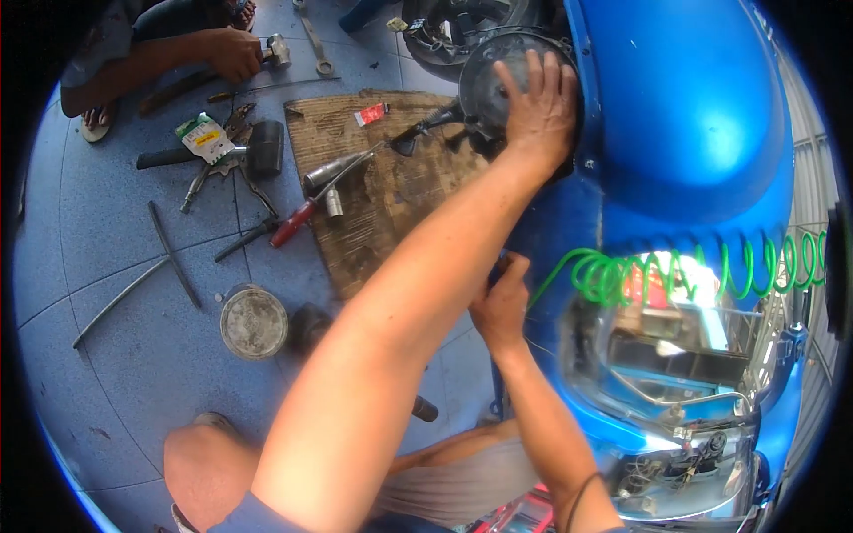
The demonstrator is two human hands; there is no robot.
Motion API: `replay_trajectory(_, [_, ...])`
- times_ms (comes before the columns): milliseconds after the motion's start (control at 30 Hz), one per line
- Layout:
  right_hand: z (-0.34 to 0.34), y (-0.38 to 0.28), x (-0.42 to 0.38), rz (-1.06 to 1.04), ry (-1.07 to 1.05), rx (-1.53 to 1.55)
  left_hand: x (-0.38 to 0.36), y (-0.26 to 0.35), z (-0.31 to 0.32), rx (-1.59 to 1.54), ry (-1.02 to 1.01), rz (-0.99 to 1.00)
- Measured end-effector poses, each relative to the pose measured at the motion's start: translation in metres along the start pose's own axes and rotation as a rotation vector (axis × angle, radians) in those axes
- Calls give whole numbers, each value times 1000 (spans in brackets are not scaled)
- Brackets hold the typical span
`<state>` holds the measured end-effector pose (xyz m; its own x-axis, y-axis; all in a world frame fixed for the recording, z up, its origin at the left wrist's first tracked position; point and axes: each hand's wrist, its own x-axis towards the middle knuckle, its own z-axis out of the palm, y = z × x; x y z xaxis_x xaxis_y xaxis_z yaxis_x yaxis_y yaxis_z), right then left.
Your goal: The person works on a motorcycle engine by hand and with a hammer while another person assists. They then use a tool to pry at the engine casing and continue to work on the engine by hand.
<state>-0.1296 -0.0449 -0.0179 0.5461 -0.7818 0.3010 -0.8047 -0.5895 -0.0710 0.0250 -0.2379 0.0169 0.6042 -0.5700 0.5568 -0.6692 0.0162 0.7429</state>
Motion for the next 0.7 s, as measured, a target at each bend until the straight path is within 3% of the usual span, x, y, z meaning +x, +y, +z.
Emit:
replay_trajectory(300, [0,2,-1,20,-36,39,-3,12,-3,67,-98,-20])
replay_trajectory(700, [1,9,-3,-47,-34,9,-4,20,15,65,13,-112])
